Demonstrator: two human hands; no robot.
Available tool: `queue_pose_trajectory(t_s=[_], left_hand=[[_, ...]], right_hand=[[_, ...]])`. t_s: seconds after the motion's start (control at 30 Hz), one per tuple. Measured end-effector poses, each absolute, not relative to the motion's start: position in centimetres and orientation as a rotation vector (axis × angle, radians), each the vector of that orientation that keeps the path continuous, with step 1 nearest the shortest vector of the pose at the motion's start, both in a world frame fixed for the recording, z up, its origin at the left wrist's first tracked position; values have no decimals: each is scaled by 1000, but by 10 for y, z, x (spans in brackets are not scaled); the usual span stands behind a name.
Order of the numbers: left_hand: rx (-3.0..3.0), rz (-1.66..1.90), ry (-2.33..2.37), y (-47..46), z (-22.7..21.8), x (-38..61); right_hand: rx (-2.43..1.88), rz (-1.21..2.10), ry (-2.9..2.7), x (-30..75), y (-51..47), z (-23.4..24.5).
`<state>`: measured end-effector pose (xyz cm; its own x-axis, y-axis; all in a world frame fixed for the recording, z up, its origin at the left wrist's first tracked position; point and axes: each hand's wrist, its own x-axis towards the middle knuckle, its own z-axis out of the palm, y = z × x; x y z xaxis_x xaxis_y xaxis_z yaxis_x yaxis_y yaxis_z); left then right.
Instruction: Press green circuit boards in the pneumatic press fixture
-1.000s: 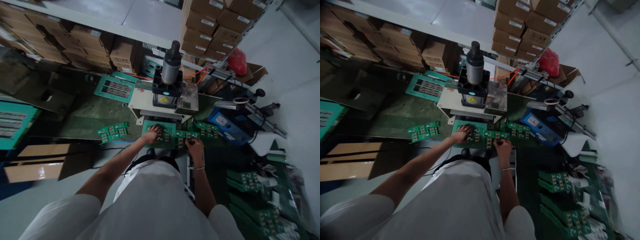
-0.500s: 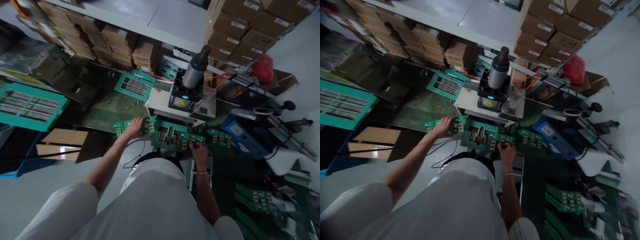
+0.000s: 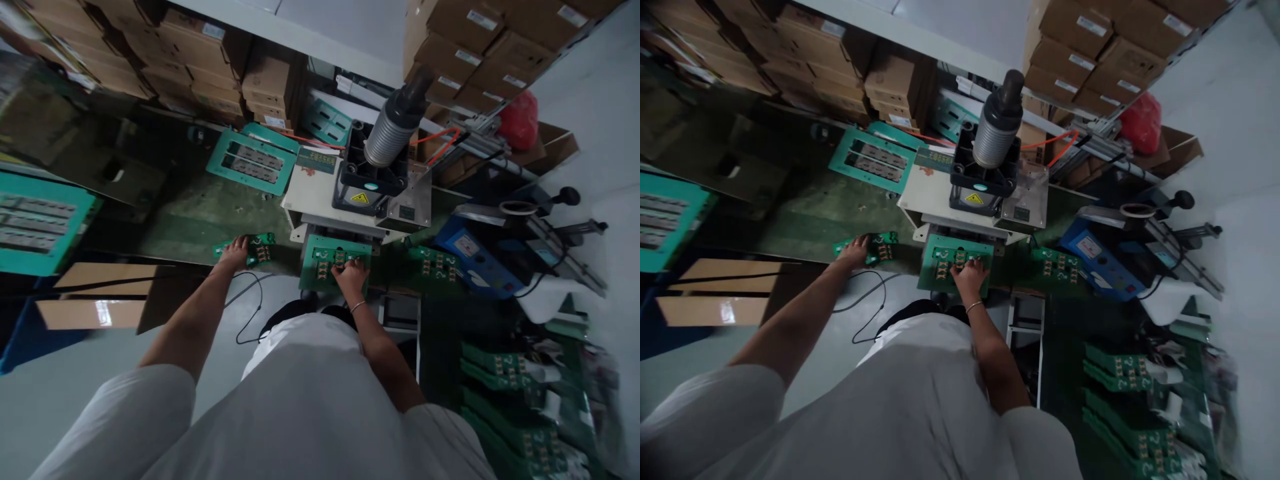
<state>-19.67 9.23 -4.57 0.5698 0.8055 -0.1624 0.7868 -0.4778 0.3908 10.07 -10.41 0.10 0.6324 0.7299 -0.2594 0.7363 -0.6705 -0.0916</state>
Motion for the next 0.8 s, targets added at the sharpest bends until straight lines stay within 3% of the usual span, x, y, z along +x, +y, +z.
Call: queue_pose_trajectory(t_s=[0.17, 0.4, 0.6, 0.8], left_hand=[[2442, -7, 1120, 87, -49, -146], [2584, -18, 437, 39, -51, -74], [2627, -82, 402, 38, -60, -70], [2609, -98, 492, 33, -66, -77]], right_hand=[[2717, -422, 1359, 103, -102, -1], [2533, -433, 1777, 163, -135, -4], [2249, -471, 2069, 202, -162, -23], [2466, -489, 2113, 204, -164, -48]])
